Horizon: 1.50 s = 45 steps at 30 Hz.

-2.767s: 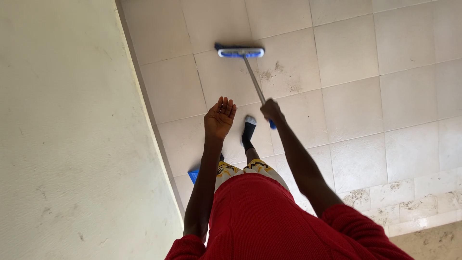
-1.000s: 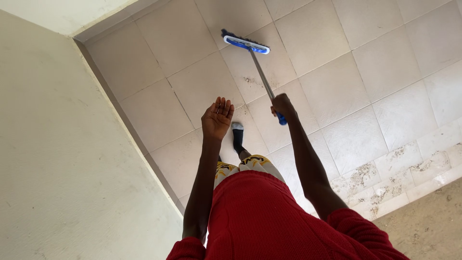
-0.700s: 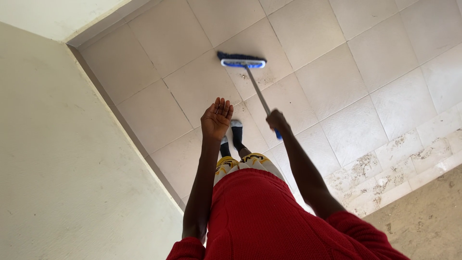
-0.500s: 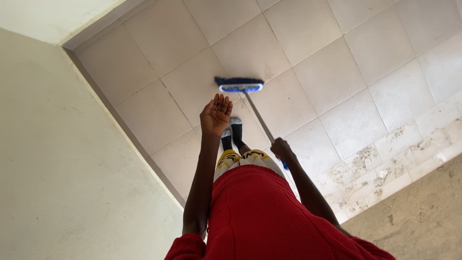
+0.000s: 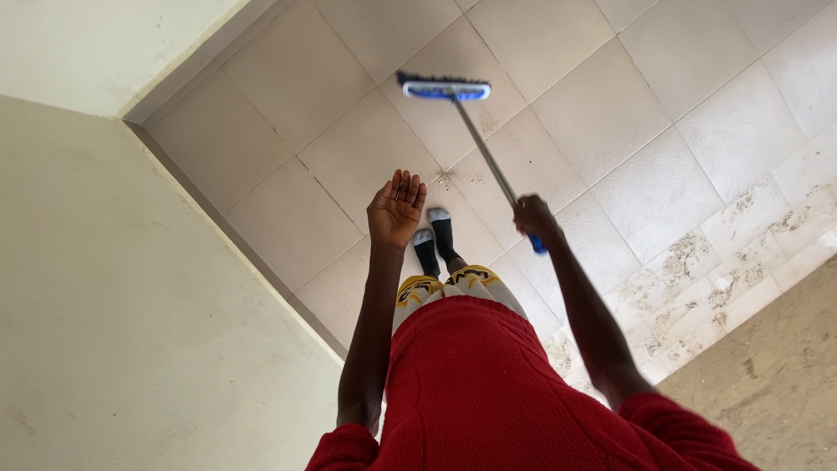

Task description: The person sweeps the tiled floor using a broom and collects debris into a blue dustpan.

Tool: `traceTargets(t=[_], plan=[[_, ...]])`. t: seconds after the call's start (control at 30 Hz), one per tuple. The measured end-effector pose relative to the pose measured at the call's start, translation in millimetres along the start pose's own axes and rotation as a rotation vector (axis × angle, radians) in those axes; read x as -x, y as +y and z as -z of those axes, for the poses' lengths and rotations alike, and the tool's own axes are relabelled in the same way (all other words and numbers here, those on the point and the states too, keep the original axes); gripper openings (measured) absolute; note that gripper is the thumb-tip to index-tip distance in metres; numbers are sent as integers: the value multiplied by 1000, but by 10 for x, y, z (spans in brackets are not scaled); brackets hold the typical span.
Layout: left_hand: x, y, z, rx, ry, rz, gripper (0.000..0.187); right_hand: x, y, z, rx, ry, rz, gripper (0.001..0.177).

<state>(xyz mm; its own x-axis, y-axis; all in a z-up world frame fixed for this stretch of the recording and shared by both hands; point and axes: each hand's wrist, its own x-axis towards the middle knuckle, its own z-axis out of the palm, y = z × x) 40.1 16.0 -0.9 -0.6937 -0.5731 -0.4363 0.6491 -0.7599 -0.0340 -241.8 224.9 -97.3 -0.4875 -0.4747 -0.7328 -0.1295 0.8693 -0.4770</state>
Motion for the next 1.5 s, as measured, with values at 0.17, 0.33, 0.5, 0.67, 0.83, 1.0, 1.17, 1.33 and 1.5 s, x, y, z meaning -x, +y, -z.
traceTargets(t=[0.17,0.33,0.5,0.67,0.83,1.0,1.17,1.33,1.5], plan=[[173,71,88,-18,-11,24,25,-665,-277,52,-89,6,-81,28],[323,134,133,-26,12,40,25,-519,-30,-275,83,-25,-113,37],[256,124,144,-4,16,89,26,653,801,-1039,56,0,-229,28],[274,117,260,-9,-3,153,25,1628,1034,-1155,-186,-49,-231,32],[288,151,283,6,-23,177,25,1571,833,-1007,-342,23,-155,28],[351,115,301,-32,10,178,26,587,492,-688,-496,99,6,31],[272,80,245,-78,35,215,26,-115,126,-278,-512,36,17,34],[37,-58,107,-74,33,301,25,55,316,-381,-341,90,-150,35],[-221,-361,-40,-40,58,395,25,1087,928,-1022,-122,103,-350,27]])
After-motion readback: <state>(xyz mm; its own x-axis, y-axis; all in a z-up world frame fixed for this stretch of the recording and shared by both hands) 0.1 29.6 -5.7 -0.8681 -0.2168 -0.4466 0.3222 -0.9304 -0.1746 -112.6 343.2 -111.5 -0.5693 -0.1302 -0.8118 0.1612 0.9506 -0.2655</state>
